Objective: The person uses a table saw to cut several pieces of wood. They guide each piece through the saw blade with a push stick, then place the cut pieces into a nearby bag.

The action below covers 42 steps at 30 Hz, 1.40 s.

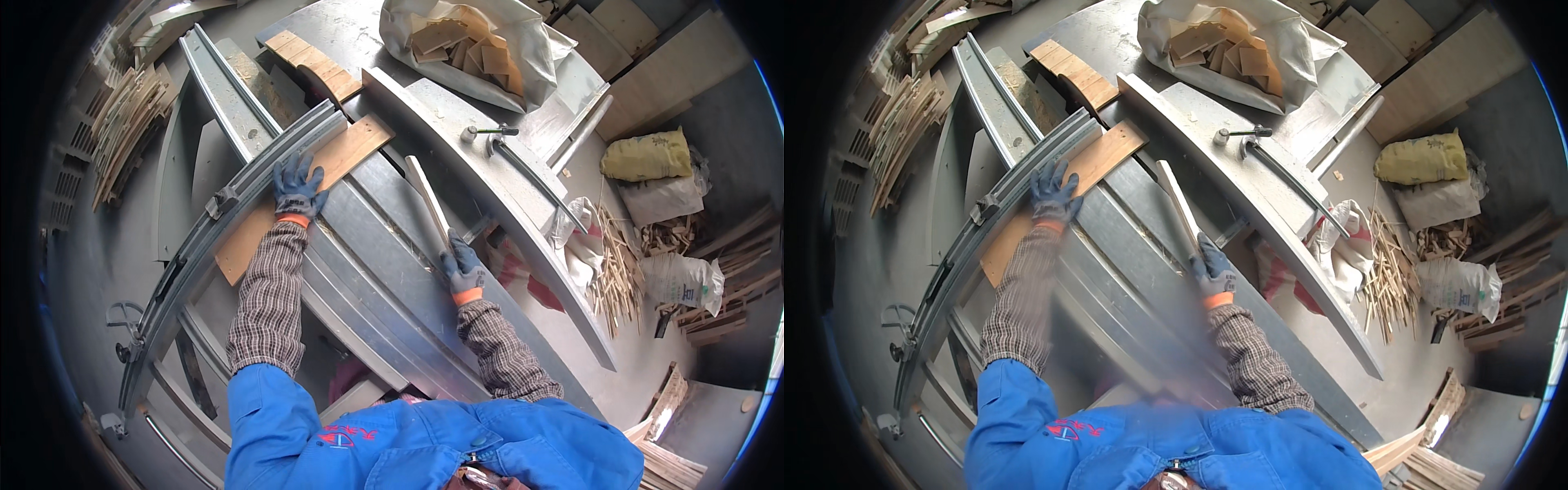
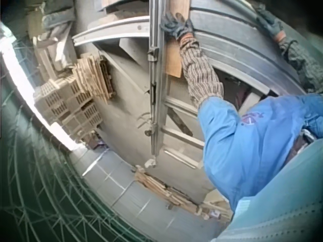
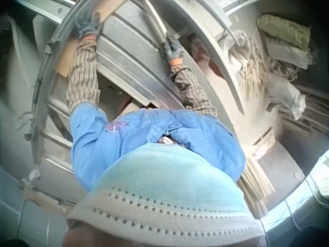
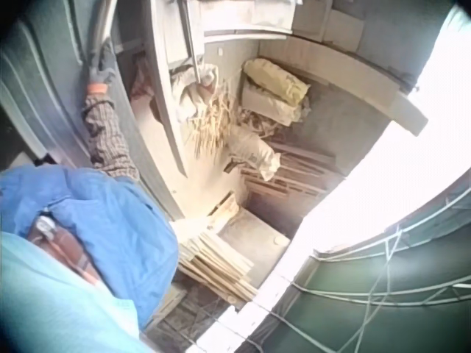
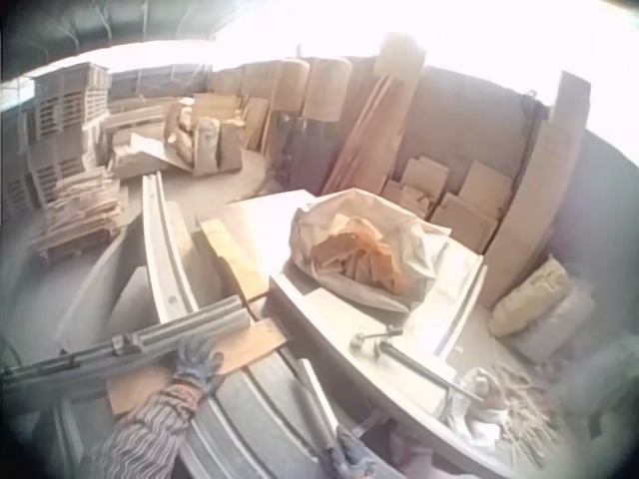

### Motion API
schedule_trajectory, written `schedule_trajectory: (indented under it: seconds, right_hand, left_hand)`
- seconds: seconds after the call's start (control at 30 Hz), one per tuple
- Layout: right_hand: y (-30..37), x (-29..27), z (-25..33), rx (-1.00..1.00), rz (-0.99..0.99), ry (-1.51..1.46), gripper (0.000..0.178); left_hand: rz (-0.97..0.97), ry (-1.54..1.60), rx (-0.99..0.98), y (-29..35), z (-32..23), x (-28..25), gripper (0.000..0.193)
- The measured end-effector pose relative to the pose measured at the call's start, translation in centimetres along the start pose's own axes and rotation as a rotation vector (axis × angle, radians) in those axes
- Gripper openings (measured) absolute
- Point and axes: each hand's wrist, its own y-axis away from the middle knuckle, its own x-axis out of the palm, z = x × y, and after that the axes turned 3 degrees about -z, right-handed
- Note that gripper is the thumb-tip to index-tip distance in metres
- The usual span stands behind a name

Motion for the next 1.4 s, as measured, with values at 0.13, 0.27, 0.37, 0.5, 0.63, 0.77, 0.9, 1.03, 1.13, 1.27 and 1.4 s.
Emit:
schedule_trajectory:
  seconds: [0.13,0.27,0.37,0.5,0.63,0.77,0.9,1.03,1.13,1.27,1.4]
  right_hand:
    - [-0.3,0.8,-1.0,0.081,0.066,-0.088,0.052]
    - [-1.7,1.2,-1.0,0.183,0.075,-0.205,0.052]
    - [-4.8,1.9,-0.4,0.209,0.098,-0.254,0.051]
    - [-7.7,3.3,0.3,0.270,0.138,-0.289,0.053]
    - [-9.0,4.7,0.4,0.278,0.115,-0.304,0.054]
    - [-10.6,6.5,1.5,0.330,0.126,-0.346,0.053]
    - [-11.9,8.6,1.5,0.292,0.125,-0.316,0.053]
    - [-13.7,11.0,2.6,0.259,0.123,-0.295,0.053]
    - [-14.9,12.1,2.8,0.260,0.103,-0.262,0.053]
    - [-15.6,14.0,3.5,0.275,0.112,-0.280,0.053]
    - [-16.5,15.3,4.2,0.244,0.114,-0.282,0.053]
  left_hand:
    - [0.203,-0.117,-0.115,-2.7,-2.4,-0.1,0.078]
    - [0.456,-0.198,-0.331,-5.3,-4.2,-4.0,0.105]
    - [0.426,-0.178,-0.356,-5.6,-3.8,-4.6,0.112]
    - [0.405,-0.157,-0.343,-5.4,-3.2,-3.8,0.111]
    - [0.342,-0.126,-0.315,-6.0,-1.6,-2.7,0.108]
    - [0.152,-0.103,-0.287,-6.0,1.0,-0.6,0.108]
    - [0.110,-0.092,-0.285,-6.8,3.2,0.8,0.107]
    - [0.064,-0.069,-0.280,-7.3,6.1,1.9,0.108]
    - [0.290,-0.119,-0.335,-9.8,6.3,1.2,0.108]
    - [0.307,-0.124,-0.326,-10.1,8.3,1.8,0.108]
    - [0.325,-0.160,-0.337,-11.0,9.4,1.4,0.108]
